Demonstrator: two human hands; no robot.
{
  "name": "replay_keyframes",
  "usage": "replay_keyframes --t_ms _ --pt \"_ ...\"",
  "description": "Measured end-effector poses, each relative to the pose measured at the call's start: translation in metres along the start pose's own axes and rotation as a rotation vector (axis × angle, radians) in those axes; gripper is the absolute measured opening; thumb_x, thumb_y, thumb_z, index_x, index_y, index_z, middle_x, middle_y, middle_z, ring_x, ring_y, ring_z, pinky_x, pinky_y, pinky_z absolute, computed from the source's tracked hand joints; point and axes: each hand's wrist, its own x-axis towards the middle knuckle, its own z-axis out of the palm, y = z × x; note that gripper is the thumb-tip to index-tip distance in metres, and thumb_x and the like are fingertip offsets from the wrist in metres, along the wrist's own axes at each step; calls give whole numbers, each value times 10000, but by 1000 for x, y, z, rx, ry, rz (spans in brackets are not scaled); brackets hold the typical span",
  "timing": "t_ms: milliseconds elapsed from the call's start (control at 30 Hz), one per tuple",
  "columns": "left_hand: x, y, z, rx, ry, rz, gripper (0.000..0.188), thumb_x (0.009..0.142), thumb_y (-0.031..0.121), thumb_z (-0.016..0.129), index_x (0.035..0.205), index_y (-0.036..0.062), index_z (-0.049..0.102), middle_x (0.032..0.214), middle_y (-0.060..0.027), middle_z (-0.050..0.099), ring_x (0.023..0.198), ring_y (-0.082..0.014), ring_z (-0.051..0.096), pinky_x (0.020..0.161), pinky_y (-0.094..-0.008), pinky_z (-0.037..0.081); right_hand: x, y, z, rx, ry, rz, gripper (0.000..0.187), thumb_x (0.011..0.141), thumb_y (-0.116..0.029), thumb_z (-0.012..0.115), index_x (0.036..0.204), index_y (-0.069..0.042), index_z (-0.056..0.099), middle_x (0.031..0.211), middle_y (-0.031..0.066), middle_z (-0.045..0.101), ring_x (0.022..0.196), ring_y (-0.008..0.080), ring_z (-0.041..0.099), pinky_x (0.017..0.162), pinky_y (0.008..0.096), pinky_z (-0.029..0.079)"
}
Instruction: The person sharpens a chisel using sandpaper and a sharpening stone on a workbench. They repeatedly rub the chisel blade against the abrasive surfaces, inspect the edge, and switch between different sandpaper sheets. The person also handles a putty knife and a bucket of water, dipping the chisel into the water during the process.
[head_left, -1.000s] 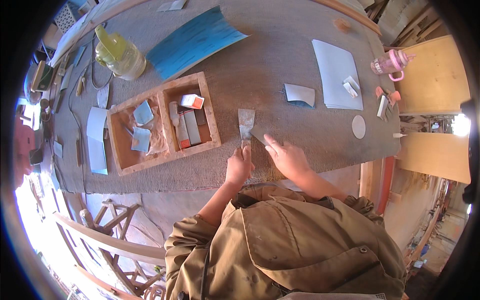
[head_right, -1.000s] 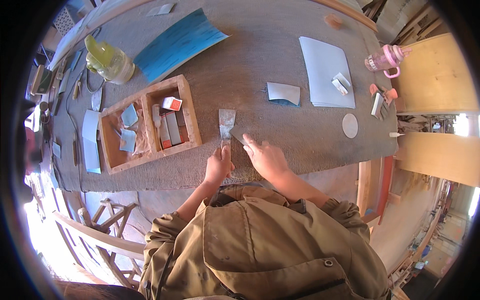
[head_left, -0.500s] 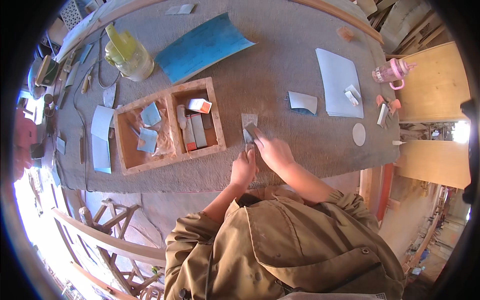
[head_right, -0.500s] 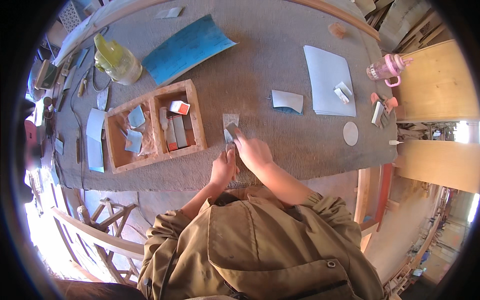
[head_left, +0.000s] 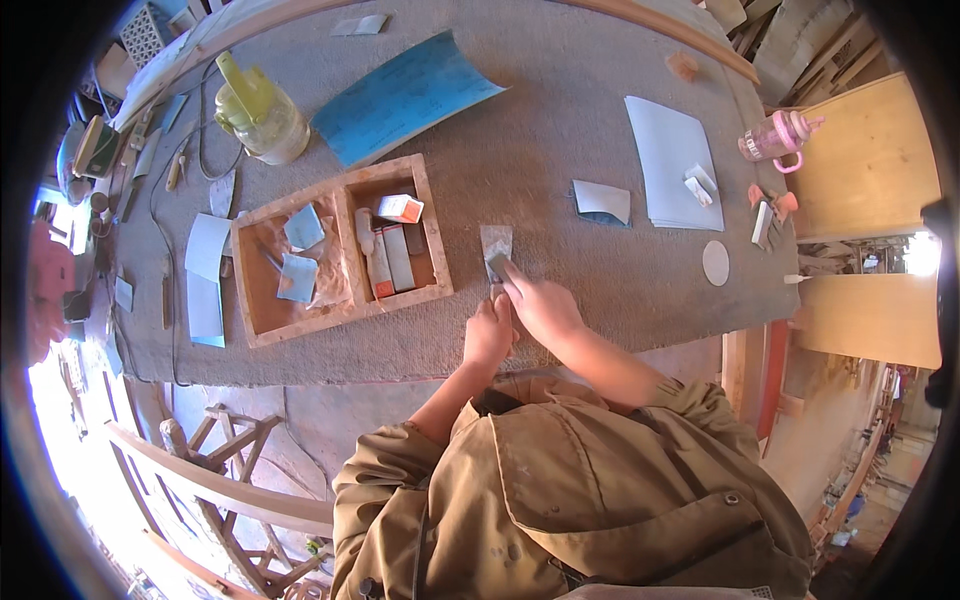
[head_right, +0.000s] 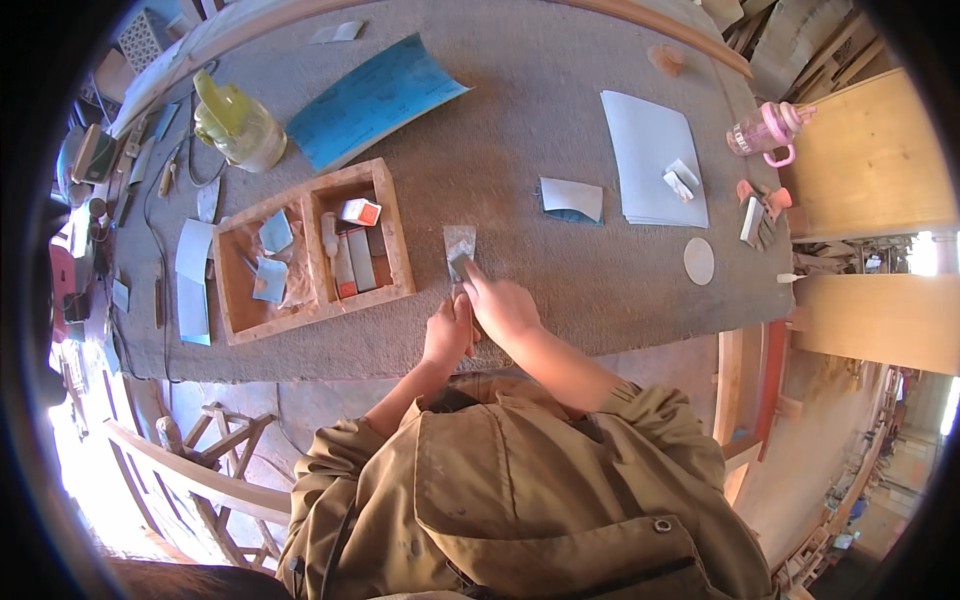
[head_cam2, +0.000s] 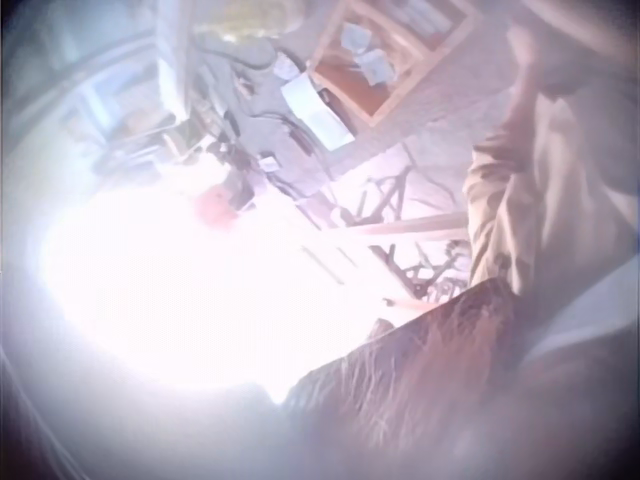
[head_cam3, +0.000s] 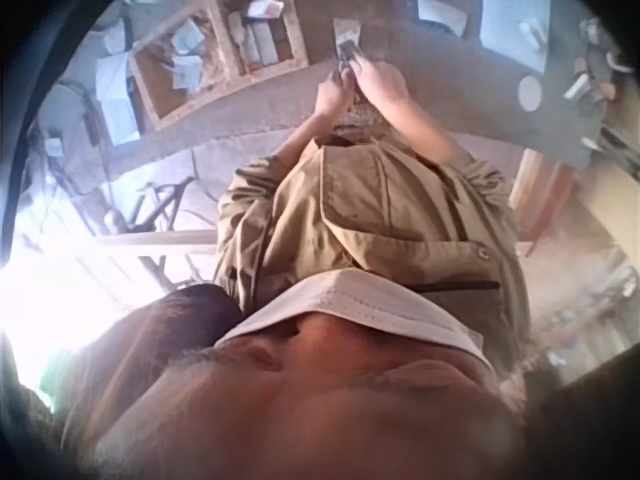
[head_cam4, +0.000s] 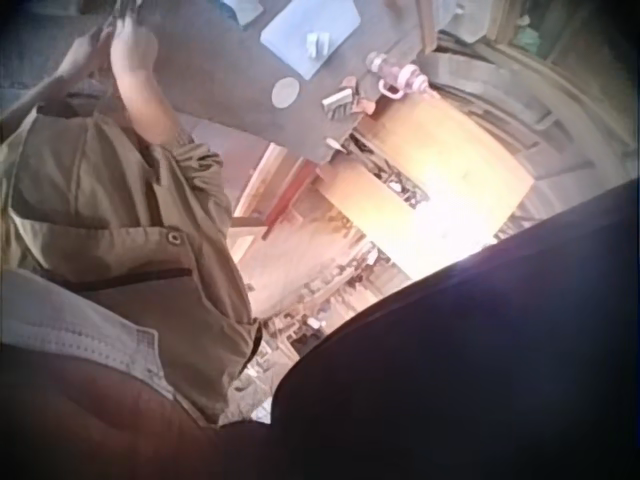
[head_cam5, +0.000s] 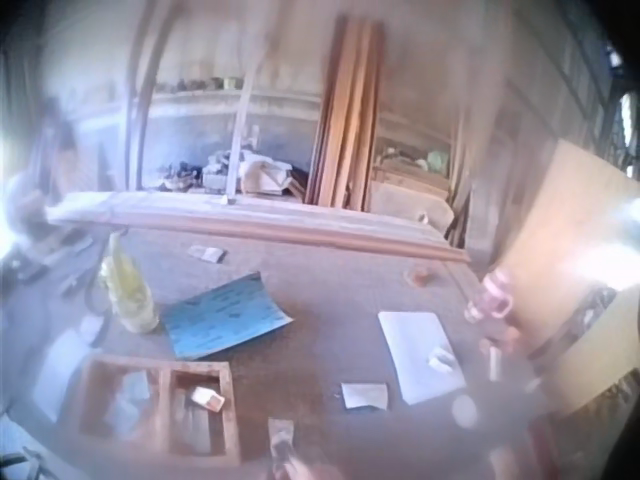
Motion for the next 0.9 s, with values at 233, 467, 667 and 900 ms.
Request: replay_keyframes --t_ms 233,467,667,900 --pt "0 2 0 28 -14 3 466 936 381 362 891 -62 499 559 -152 602 412 -248 582 452 -360 482 18 1 9 -9 38 -45 403 908 -274 450 1296 -164 465 605 197 584 558 348 601 489 438 474" --pt "-1 -1 0 29 3 29 473 939 389 352 878 -57 499 551 -147 596 414 -250 581 453 -365 479 17 3 3 -33 24 -64 385 907 -287 453 1255 -131 507 602 201 584 556 348 607 500 445 479" --pt "-4 5 -4 -1 -25 18 475 938 391 352 891 -59 496 545 -147 591 412 -249 576 437 -353 475 28 5 13 24 66 -49 380 909 -287 448 1248 -128 515 618 208 584 562 357 603 493 447 470" --pt "-1 6 -4 9 -65 -7 476 933 396 355 907 -59 491 545 -156 592 422 -253 582 437 -360 473 41 19 13 -28 128 -143 387 889 -268 490 1251 -136 516 628 181 587 518 333 589 459 412 456"
